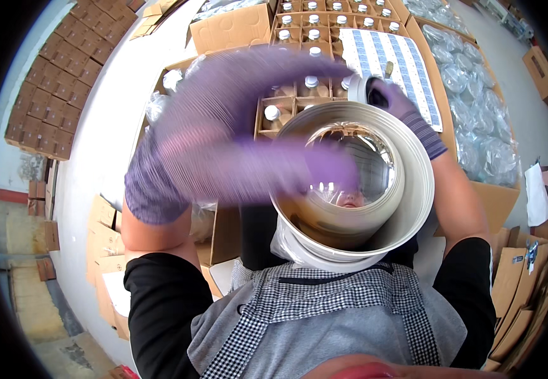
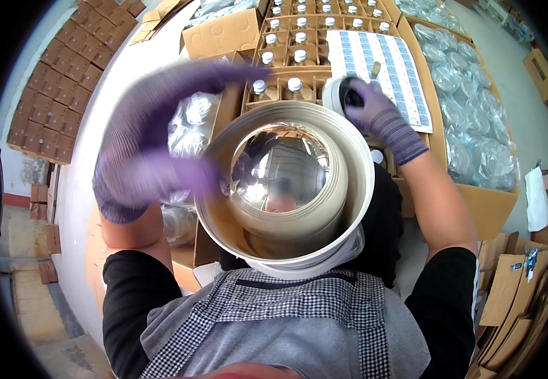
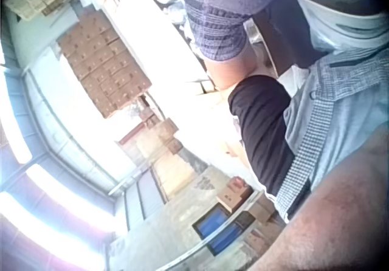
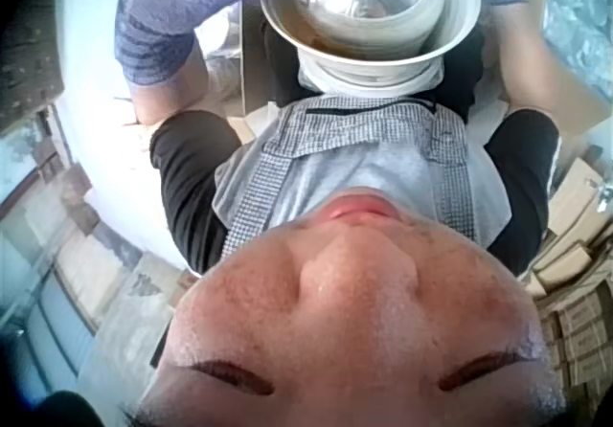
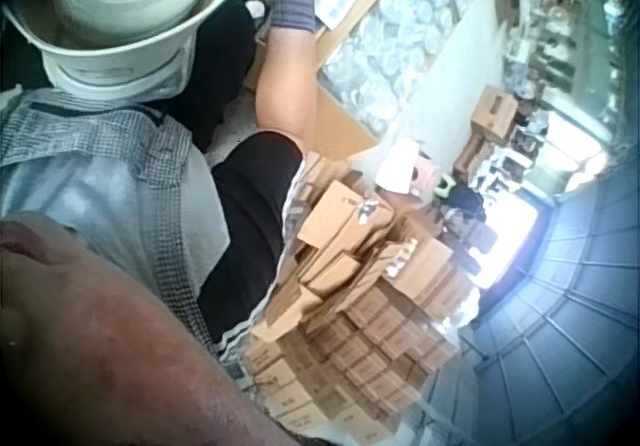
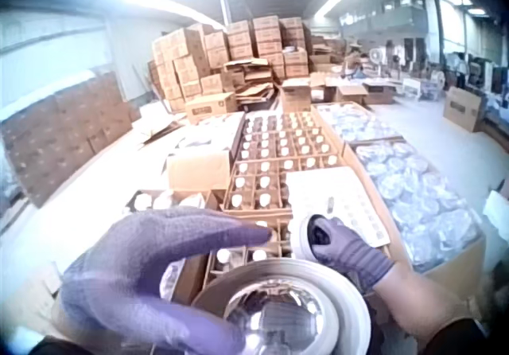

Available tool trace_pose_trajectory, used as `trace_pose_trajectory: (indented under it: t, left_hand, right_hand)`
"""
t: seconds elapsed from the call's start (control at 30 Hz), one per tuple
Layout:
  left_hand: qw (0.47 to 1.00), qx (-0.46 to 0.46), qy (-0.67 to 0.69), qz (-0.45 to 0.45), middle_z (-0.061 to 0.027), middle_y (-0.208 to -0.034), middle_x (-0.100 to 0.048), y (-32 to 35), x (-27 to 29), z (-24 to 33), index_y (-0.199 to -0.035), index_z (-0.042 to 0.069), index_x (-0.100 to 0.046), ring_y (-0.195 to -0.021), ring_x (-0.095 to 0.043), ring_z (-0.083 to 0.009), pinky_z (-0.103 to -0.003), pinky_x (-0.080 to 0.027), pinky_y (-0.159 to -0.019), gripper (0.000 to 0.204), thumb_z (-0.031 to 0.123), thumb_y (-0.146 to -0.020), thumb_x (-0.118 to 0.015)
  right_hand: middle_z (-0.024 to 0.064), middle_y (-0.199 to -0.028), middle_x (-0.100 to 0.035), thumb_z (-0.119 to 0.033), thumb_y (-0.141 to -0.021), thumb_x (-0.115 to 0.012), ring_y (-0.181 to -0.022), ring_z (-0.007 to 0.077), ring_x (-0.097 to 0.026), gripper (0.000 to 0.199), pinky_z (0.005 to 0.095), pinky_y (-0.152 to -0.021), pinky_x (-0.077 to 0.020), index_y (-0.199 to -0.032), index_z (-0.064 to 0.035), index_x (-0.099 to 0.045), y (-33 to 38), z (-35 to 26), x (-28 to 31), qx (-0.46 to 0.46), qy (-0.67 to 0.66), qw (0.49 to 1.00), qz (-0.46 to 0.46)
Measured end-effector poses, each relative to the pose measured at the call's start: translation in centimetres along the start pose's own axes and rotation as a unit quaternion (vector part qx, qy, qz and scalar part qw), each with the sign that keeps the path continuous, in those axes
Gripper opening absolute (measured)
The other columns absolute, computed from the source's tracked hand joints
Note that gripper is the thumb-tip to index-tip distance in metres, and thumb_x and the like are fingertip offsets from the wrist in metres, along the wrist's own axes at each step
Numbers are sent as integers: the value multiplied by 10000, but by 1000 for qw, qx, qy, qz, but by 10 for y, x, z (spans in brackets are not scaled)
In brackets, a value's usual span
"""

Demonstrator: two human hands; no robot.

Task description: The person removes a plastic housing from a box, inserts a metallic dome into it, attaches a top lid, and touches a label on the side of the assembled unit.

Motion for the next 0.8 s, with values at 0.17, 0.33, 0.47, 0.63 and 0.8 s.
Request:
trace_pose_trajectory:
  t: [0.17,0.33,0.47,0.63,0.8]
  left_hand:
    - [965,4,164,205,-145,-1225,-663,-46,-44,-30,-1308,-48,-599,-1169,-603,-196,-307,-470,-1006,587,347,-903,-752]
    - [968,-48,94,226,-86,-1002,-705,-49,-34,-96,-1220,-18,-663,-919,-654,-138,-289,-534,-824,461,353,-952,-718]
    - [947,-152,233,162,-130,-1040,-718,-6,3,-67,-1243,-44,-623,-920,-697,-188,-316,-561,-828,503,352,-941,-700]
    - [925,-369,30,-88,-290,-1168,-681,5,8,1,-1198,-81,-671,-1103,-677,-396,-525,-483,-1012,744,531,-785,-767]
    - [909,-372,-64,-175,-329,-1227,-653,-1,4,-1,-1219,-70,-680,-1199,-626,-472,-609,-354,-1138,837,617,-747,-751]
  right_hand:
    - [176,-1148,-685,-485,-1058,-445,-1028,233,-704,598,355,-918,-576,-1386,12,-510,19,-125,64,204,-363,898,143]
    - [166,-1180,-670,-325,-1069,-466,-997,225,-694,420,357,-872,-582,-1323,-7,-569,22,-168,83,128,-596,792,-12]
    - [157,-949,-715,-438,-1043,-521,-783,225,-721,523,349,-783,-597,-1225,38,-639,78,-142,121,168,-469,865,58]
    - [171,-1281,-623,-341,-1097,-373,-1182,246,-617,466,375,-1036,-487,-1310,16,-582,111,-140,140,366,-446,798,173]
    - [242,-1371,-565,-477,-1081,-259,-1286,325,-570,644,429,-1097,-457,-1296,43,-571,118,-163,126,461,-269,842,83]
Point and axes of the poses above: each hand's wrist, its own y-axis away from the middle knuckle, its own x-axis out of the back of the hand, z = x × y, the point moved 3 cm from there along -y, towards the middle knuckle
